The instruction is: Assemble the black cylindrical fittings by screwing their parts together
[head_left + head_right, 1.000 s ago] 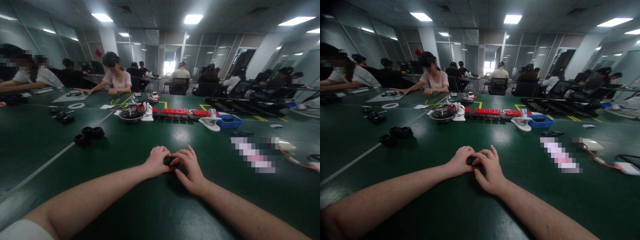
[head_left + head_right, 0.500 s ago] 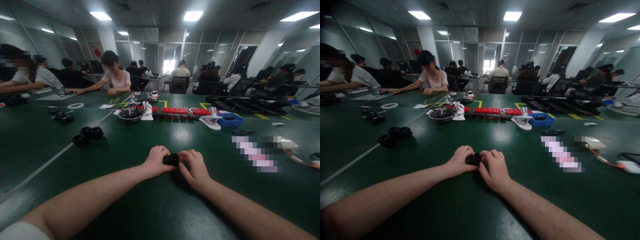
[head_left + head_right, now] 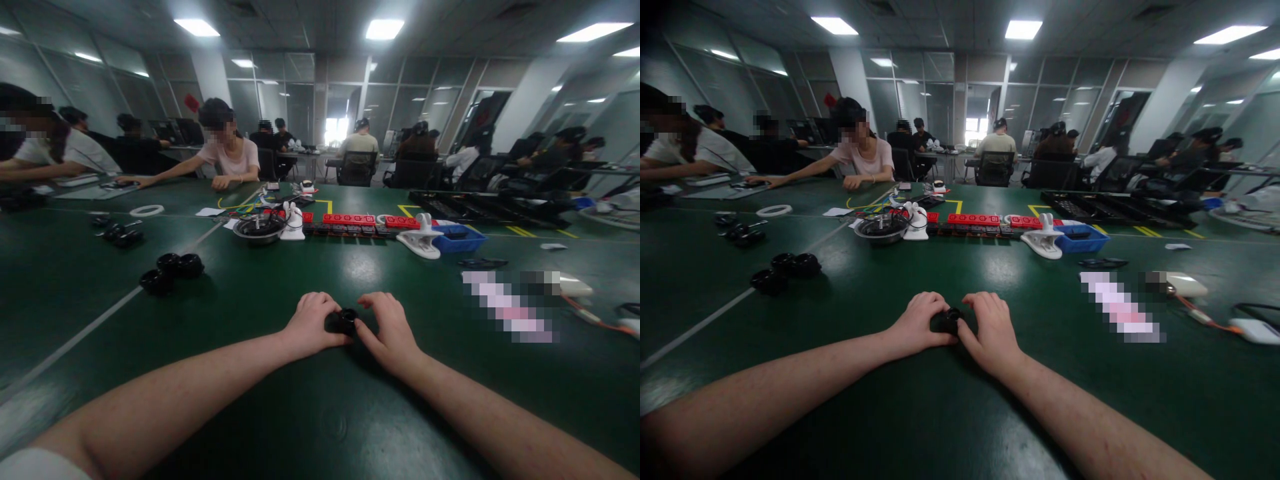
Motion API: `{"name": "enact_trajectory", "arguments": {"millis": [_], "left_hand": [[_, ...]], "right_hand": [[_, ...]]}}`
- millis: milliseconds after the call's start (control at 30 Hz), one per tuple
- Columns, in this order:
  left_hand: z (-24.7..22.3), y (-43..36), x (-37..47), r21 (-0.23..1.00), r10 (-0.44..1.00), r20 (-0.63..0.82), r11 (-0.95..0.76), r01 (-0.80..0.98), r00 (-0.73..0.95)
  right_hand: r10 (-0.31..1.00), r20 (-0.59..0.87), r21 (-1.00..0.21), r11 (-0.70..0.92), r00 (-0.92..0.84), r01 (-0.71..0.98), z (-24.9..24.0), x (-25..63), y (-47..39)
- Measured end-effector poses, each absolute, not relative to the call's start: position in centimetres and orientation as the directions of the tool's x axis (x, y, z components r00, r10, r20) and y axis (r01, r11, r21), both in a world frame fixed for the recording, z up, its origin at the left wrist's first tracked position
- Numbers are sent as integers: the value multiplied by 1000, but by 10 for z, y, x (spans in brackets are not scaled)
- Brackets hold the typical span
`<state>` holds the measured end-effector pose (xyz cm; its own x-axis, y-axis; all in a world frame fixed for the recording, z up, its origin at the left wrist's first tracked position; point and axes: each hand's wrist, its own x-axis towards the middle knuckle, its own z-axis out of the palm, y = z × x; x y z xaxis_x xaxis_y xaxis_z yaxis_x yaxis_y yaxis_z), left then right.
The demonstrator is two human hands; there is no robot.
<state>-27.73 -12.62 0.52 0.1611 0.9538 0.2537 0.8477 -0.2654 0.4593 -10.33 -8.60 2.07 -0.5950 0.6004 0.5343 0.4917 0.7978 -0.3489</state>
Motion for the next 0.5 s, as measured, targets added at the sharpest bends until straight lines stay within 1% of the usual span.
{"name": "enact_trajectory", "arguments": {"millis": [200,367,500], "left_hand": [[7,-129,-280,464,944,248,-312,829,216],[4,-128,-279,468,942,265,-310,827,203],[4,-128,-277,463,942,268,-312,829,204]], "right_hand": [[598,555,-343,798,-578,495,24,-101,-83],[609,522,-357,792,-597,496,27,-106,-89],[621,508,-341,781,-596,523,29,-111,-93]]}}
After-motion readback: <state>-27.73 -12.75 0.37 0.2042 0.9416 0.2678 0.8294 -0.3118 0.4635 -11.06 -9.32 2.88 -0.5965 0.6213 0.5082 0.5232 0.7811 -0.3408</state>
